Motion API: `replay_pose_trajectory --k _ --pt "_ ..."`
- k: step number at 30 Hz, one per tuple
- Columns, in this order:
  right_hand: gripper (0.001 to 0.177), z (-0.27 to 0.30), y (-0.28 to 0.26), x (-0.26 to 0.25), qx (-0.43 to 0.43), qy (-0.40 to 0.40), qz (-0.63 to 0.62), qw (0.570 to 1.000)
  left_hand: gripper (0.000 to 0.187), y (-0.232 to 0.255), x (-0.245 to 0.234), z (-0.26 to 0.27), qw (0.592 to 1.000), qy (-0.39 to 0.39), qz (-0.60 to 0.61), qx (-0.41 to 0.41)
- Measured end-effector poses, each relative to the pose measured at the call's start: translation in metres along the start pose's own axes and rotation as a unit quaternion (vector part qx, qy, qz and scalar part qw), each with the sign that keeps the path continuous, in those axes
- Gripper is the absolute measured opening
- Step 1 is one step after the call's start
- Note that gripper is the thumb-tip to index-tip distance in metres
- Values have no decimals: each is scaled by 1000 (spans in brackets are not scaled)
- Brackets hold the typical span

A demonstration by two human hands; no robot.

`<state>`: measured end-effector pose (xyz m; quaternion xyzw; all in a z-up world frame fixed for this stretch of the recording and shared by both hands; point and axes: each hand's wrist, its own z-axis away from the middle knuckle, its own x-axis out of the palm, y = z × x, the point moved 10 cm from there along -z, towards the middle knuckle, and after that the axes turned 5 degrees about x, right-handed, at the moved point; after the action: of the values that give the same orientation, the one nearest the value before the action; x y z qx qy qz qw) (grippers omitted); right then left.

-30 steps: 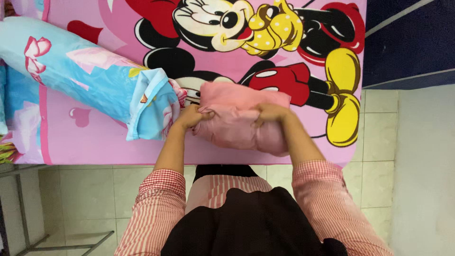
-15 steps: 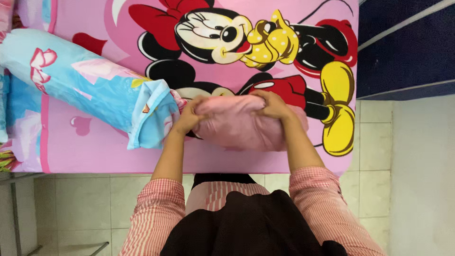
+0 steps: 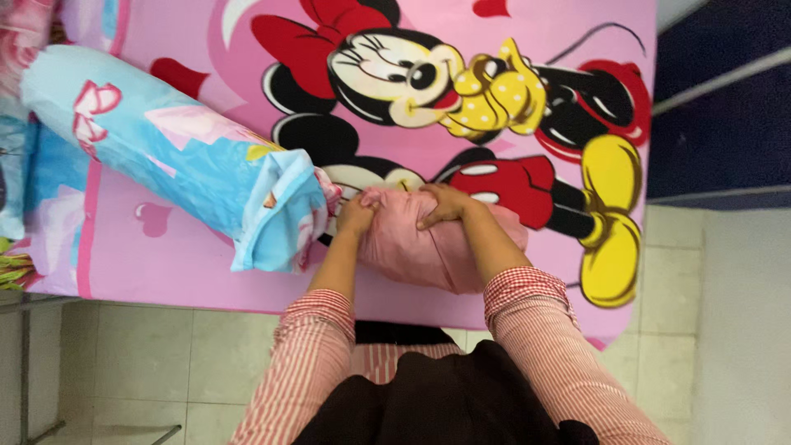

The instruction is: The person puts pillowcases onto two bolsters by hand, securing the ends with strings and smoothing the fabric on a bed.

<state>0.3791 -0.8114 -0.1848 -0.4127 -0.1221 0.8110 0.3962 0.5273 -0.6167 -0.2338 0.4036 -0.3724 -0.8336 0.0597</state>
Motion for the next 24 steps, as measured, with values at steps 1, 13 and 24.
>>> replay_pose_trajectory --k 1,13,24 --pt "119 -20 2 12 -4 -41 -41 998 52 -5 3 -9 999 1 -47 6" --pt "109 -74 10 87 42 -260 14 965 53 -39 27 -5 997 -35 -16 -63" --pt "76 -5 -45 43 18 -87 21 996 37 30 -13 55 1000 13 22 -4"
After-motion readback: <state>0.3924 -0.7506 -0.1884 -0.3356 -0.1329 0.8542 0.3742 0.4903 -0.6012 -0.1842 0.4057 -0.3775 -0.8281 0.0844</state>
